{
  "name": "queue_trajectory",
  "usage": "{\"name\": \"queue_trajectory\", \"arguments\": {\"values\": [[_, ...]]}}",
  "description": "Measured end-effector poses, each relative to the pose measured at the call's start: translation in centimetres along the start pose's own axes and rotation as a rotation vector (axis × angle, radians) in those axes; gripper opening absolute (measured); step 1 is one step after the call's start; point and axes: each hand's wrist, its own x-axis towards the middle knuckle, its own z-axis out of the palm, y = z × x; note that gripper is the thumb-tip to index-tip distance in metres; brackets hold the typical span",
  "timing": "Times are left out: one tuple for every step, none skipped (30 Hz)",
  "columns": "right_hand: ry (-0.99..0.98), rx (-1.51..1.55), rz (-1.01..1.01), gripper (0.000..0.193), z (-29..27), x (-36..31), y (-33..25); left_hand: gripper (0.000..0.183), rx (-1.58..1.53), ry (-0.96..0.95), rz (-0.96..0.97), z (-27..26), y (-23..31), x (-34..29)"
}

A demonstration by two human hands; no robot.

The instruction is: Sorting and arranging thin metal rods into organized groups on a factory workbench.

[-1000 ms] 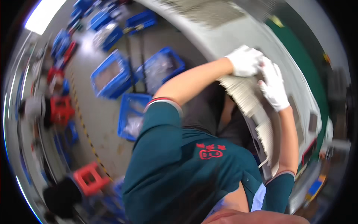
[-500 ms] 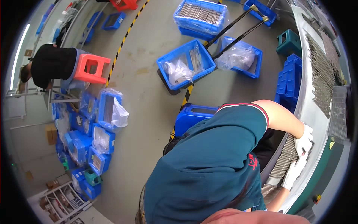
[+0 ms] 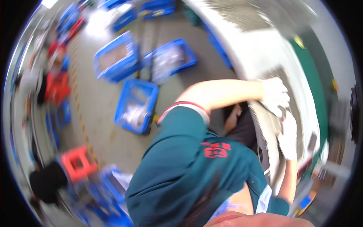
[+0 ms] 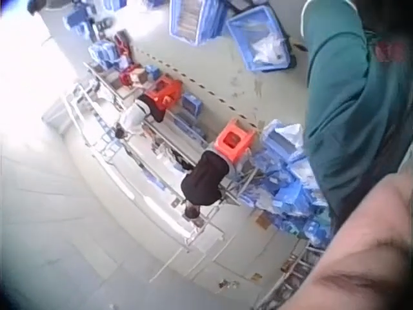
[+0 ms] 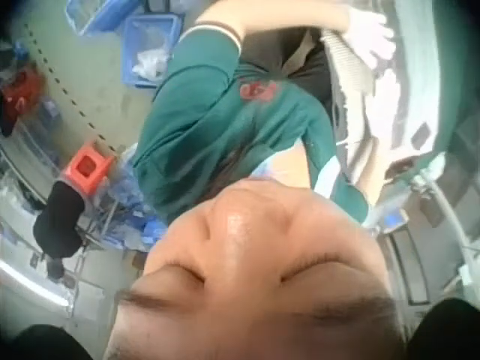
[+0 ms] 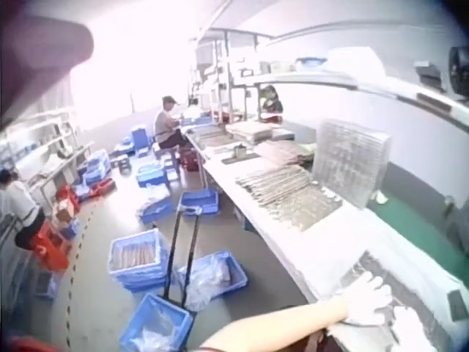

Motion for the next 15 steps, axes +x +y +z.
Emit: {"name": "queue_trajectory", "arguments": {"values": [[-0.018, -0.138, -0.068, 0.068, 0.1, -0.6, -0.2, 0.053, 0.031, 0.107, 0.059, 0.6, -0.1, -0.1], [-0.002, -0.101, -0.04, 0.067, -0.5, -1.4, -1.0, 0.051, -0.055, 0.011, 0.052, -1.0, 0.9, 0.4], [0.014, -0.064, -0.032, 0.067, -1.2, -1.6, -2.7, 0.053, -0.033, 0.008, 0.054, -1.0, 1.2, 0.1], [-0.018, -0.051, 0.011, 0.068, -1.9, -1.7, -3.9, 0.055, 0.028, 0.022, 0.122, -0.7, 1.4, -0.1], [-0.047, -0.043, 0.052, 0.069, -2.6, -1.9, -4.7, 0.057, 0.089, 0.056, 0.191, -0.4, 1.2, 0.3], [-0.032, -0.043, 0.085, 0.07, -2.8, -2.5, -5.4, 0.061, 0.095, 0.008, 0.191, -0.1, 1.6, 0.7], [-0.016, -0.041, 0.107, 0.071, -2.6, -3.4, -5.9, 0.065, 0.113, -0.041, 0.183, 0.1, 2.3, 1.0], [0.002, -0.1, 0.099, 0.073, -1.3, -6.1, -6.3, 0.067, 0.068, -0.138, 0.161, 1.2, 4.4, 1.2], [0.019, -0.058, 0.159, 0.075, -1.1, -7.3, -7.2, 0.07, 0.052, -0.238, 0.137, 1.4, 5.5, 1.5], [0.035, -0.01, 0.211, 0.077, -1.2, -8.2, -8.5, 0.072, 0.049, -0.253, 0.146, 1.9, 6.4, 1.3], [0.063, 0.018, 0.226, 0.086, -0.5, -9.3, -9.1, 0.073, 0.023, -0.276, 0.133, 2.3, 7.5, 1.1], [0.069, 0.009, 0.258, 0.092, -0.6, -10.0, -10.0, 0.074, 0.005, -0.304, 0.112, 2.2, 8.7, 1.0], [0.067, -0.003, 0.287, 0.097, -0.8, -10.4, -11.1, 0.076, -0.023, -0.313, 0.139, 1.6, 9.9, 0.7], [0.077, -0.023, 0.313, 0.105, -0.5, -10.8, -11.7, 0.08, -0.084, -0.306, 0.177, 0.9, 11.1, 0.6], [0.064, -0.048, 0.338, 0.106, -0.9, -10.6, -12.3, 0.086, -0.063, -0.275, 0.221, 0.3, 12.2, 0.2]]}}
